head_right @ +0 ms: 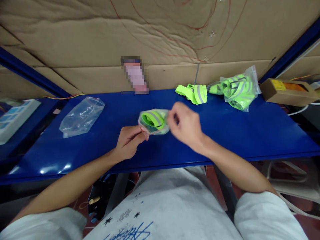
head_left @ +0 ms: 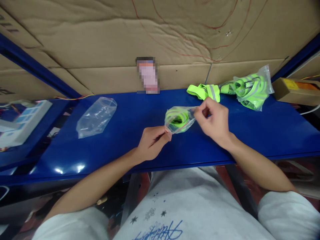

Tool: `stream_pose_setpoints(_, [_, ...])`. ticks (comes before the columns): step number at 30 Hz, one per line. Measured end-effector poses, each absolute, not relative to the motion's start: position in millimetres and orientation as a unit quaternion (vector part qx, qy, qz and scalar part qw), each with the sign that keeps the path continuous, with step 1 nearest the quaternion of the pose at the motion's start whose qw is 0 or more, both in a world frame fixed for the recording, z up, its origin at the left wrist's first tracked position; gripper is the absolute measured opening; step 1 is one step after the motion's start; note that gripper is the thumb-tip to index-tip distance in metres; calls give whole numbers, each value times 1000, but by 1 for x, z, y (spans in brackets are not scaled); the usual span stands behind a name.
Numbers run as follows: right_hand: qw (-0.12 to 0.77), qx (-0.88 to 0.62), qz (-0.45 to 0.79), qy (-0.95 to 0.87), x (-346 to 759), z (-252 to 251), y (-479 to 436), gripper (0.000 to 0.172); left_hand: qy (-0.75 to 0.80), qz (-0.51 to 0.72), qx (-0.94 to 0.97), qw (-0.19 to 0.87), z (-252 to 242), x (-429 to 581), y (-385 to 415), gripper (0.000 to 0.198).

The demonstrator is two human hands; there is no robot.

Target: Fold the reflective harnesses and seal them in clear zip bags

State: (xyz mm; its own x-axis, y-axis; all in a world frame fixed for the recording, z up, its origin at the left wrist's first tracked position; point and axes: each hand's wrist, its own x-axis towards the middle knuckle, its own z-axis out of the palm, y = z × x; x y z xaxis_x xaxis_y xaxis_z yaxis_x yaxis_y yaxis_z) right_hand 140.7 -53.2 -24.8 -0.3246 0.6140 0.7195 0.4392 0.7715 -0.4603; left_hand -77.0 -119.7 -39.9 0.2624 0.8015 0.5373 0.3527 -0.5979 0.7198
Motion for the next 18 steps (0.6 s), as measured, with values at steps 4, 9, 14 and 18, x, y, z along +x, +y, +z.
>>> stream_pose_setpoints(4, [506, -349, 117, -780, 148, -21, -38, 24, 370, 467, 783, 180, -35, -80, -124, 30])
stream_pose_setpoints(9, [425, -304, 209, -826, 148, -27, -44, 7, 341, 462, 817, 40, -37, -86, -121, 14])
stream_pose_setpoints(14, [466, -232, 221, -825, 150, -23, -50, 22, 344, 520, 777, -85, -53, -89, -110, 52])
stream_pose_setpoints(18, [471, -227, 405, -750, 145, -25, -50, 20, 423, 510, 749, 5, -67, -90, -99, 115])
